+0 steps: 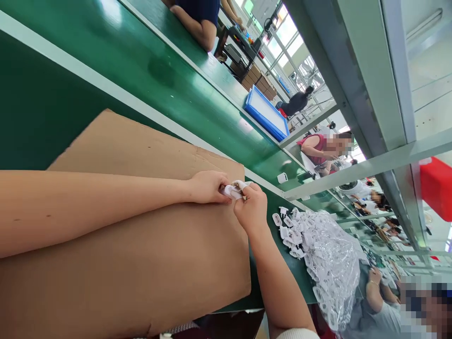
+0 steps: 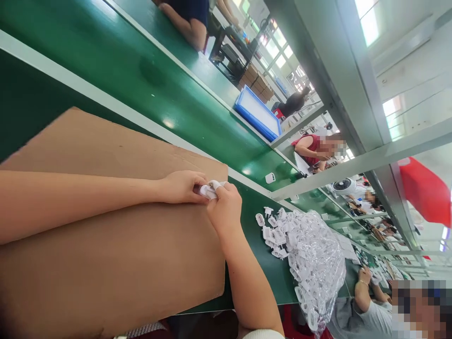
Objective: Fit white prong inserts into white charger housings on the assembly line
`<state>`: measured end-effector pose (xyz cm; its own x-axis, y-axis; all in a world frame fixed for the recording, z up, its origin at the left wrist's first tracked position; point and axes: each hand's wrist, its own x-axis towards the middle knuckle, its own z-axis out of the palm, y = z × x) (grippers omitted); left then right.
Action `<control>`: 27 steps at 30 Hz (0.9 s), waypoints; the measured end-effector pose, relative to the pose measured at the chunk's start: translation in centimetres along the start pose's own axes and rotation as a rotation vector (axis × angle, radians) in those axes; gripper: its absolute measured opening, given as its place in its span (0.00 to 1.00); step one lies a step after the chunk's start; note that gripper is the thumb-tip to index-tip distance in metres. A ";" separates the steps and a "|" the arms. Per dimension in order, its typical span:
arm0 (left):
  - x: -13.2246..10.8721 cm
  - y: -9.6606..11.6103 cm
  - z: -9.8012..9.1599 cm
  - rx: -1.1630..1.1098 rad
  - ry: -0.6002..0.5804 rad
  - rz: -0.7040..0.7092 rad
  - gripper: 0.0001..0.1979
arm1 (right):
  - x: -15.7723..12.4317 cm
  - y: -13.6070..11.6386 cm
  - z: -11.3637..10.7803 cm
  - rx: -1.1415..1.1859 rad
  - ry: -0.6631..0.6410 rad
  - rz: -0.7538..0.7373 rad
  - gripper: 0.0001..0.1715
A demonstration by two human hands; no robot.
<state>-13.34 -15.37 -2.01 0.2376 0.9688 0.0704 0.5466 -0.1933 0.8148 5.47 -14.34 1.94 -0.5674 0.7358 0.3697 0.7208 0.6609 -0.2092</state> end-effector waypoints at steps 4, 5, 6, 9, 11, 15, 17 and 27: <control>-0.8 1.2 -0.2 0.067 -0.006 -0.033 0.18 | -0.9 0.3 0.6 0.162 0.132 0.069 0.20; -0.9 1.5 -0.3 0.072 -0.010 -0.041 0.18 | -1.2 0.5 0.9 0.225 0.157 0.113 0.18; -0.9 1.7 -0.5 0.071 -0.020 -0.054 0.18 | -1.4 0.8 1.5 0.305 0.181 0.177 0.17; 0.3 1.6 -1.7 0.024 -0.042 -0.082 0.17 | -1.8 1.3 3.3 0.599 0.276 0.369 0.32; 1.8 1.2 -3.3 0.061 0.077 -0.147 0.17 | -1.8 1.4 4.1 0.660 0.297 0.500 0.41; 5.6 -0.5 -7.6 0.152 0.342 -0.304 0.16 | -1.8 1.4 4.6 0.673 0.175 0.619 0.41; 7.2 -2.1 -9.4 0.187 0.433 -0.366 0.15 | -1.7 1.6 4.8 0.661 0.141 0.581 0.39; 8.4 -7.9 -10.6 0.346 0.739 -0.572 0.43 | -2.0 2.3 6.0 0.532 0.031 0.455 0.37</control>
<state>-24.14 -4.03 -1.78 -0.6299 0.7609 0.1558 0.6548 0.4124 0.6334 5.87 -13.44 -4.74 -0.2383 0.9572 0.1645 0.5866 0.2769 -0.7611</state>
